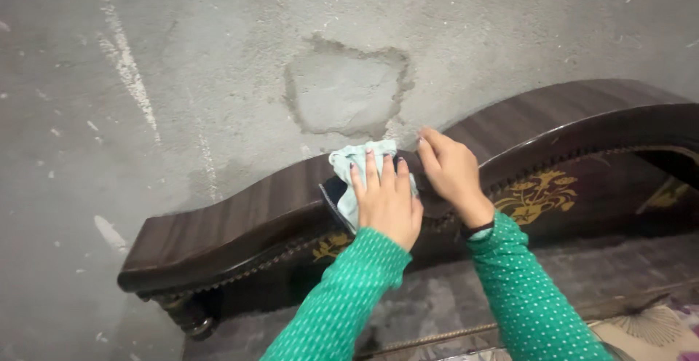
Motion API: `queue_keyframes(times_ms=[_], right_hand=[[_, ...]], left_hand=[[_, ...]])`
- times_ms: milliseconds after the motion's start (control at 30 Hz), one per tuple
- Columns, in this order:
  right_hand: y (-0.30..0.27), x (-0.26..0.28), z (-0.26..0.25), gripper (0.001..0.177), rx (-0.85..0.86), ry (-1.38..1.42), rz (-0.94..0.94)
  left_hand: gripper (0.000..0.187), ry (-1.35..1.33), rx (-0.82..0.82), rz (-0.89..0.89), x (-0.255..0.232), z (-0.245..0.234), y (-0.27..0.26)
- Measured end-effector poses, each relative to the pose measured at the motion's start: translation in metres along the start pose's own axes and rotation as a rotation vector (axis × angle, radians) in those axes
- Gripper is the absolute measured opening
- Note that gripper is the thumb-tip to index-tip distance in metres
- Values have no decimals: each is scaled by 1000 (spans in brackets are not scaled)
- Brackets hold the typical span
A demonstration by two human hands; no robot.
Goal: The person wipes the top surface of a dark wooden headboard with a light-colored cloth. They move the cloth back and forth along the curved edge, covering the entire length of the headboard.
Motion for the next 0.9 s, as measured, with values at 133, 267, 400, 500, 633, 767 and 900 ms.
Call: queue_keyframes(times_ms=[133, 267, 400, 500, 633, 767, 900], right_hand=[[-15, 1, -3, 27, -38, -360, -286], [-13, 10, 1, 25, -134, -415, -363], [-18, 10, -1, 24, -131, -448, -403], [-21, 9, -1, 24, -194, -450, -466], [-22, 10, 2, 24, -226, -463, -464], [-23, 11, 2, 24, -216, -473, -448], [-19, 13, 3, 24, -208, -482, -451]], left_hand=[[62, 79, 176, -4, 9, 37, 28], [59, 25, 350, -40, 28, 56, 44], [63, 21, 387, -93, 56, 61, 46], [65, -20, 340, -220, 100, 43, 33], [62, 17, 250, -303, 141, 10, 0], [53, 128, -44, -397, 142, -1, -30], [42, 114, -247, -322, 111, 6, -21]])
Point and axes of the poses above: each hand's wrist, its own y-axis towards the middle knuckle, its own z-axis out of the palm, x = y × z, the point moved 3 cm from there along y, towards the middle knuckle, and after that the axes turned 2 degrees about -y, right-handed, at the moved point
